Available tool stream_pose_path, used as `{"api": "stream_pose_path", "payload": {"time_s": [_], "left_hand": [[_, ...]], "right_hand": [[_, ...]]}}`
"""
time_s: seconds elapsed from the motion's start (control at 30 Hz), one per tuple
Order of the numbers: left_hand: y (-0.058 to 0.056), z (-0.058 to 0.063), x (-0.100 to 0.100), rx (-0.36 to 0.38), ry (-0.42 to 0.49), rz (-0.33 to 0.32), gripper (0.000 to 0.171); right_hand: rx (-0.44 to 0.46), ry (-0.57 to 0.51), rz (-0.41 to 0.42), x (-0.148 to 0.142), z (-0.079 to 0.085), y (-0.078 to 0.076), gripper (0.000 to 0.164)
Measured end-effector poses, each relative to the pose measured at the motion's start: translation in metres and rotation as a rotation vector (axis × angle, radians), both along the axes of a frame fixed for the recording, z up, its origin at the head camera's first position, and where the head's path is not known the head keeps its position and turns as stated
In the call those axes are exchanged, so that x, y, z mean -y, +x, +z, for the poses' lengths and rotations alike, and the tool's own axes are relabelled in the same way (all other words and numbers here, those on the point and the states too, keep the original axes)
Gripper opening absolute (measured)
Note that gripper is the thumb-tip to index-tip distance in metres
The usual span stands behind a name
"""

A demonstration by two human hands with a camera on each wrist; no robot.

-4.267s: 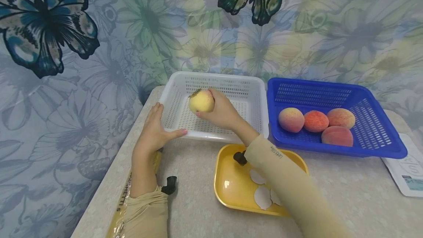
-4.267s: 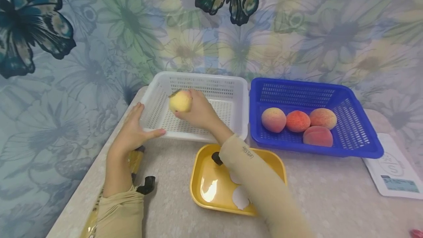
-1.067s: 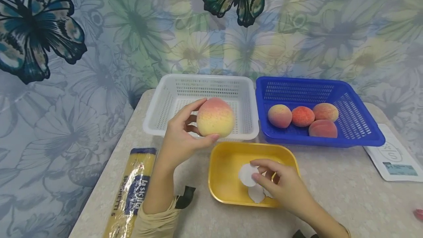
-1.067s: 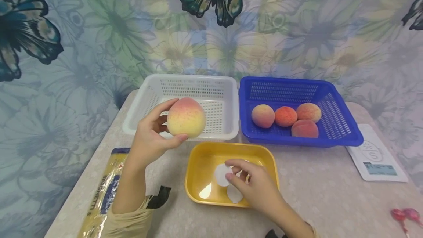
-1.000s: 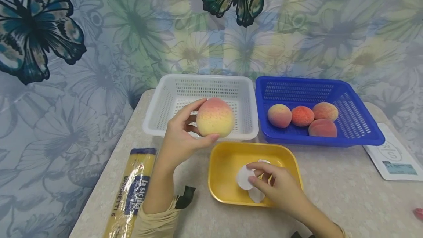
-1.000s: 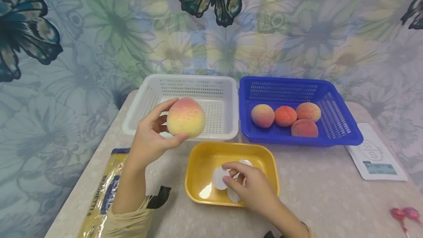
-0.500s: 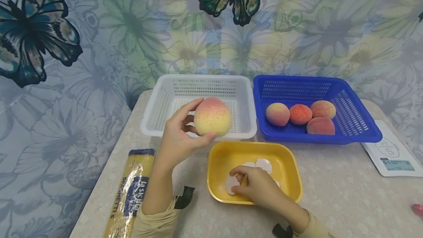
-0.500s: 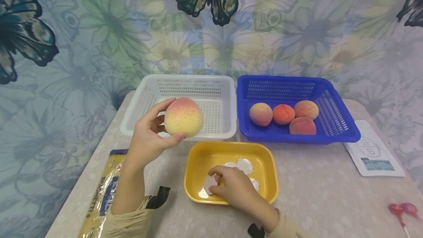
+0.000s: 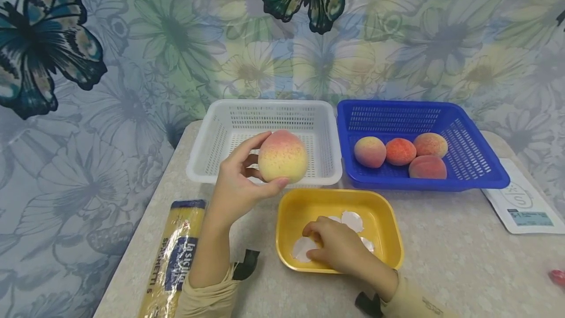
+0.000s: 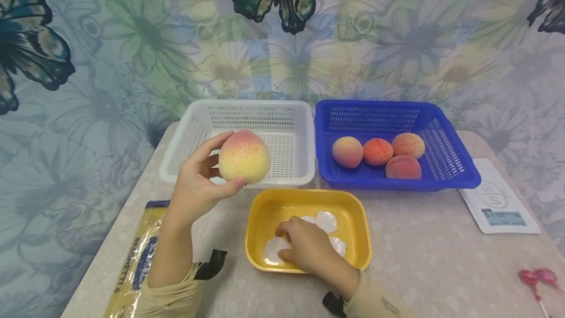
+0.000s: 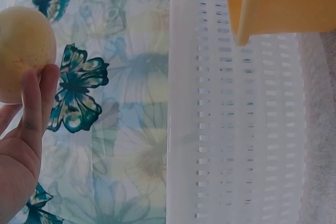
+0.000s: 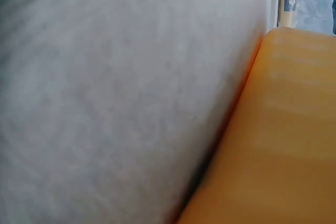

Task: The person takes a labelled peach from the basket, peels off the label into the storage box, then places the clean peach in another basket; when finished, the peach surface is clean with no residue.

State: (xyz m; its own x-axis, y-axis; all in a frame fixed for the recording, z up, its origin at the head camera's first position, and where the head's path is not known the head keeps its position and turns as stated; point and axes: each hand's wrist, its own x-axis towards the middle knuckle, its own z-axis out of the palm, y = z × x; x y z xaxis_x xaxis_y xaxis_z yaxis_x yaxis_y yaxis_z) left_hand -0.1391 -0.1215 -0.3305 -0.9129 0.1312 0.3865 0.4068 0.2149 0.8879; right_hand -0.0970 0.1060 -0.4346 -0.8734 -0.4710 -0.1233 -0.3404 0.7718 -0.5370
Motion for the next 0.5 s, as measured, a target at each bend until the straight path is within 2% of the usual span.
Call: {"api": "stream_pose_path", "payload": {"time_s": [0.13,0.23,0.43,0.5], "left_hand": [[0.000,0.000,-0.002,0.014,-0.005,-0.004,0.079],[0.001,-0.001,-0.005,0.026,-0.010,-0.012,0.079],[0.000,-0.003,-0.011,0.052,-0.012,-0.046,0.082],[0.000,-0.005,-0.015,0.070,-0.016,-0.058,0.082]], "right_hand": [[-0.036,0.015,-0.010,0.000,0.003,0.001,0.039],[-0.053,-0.002,-0.039,-0.003,0.009,0.005,0.037],[-0.042,-0.138,-0.131,-0.027,0.038,0.016,0.028],[-0.077,-0.189,-0.172,-0.043,0.048,0.017,0.027]]}}
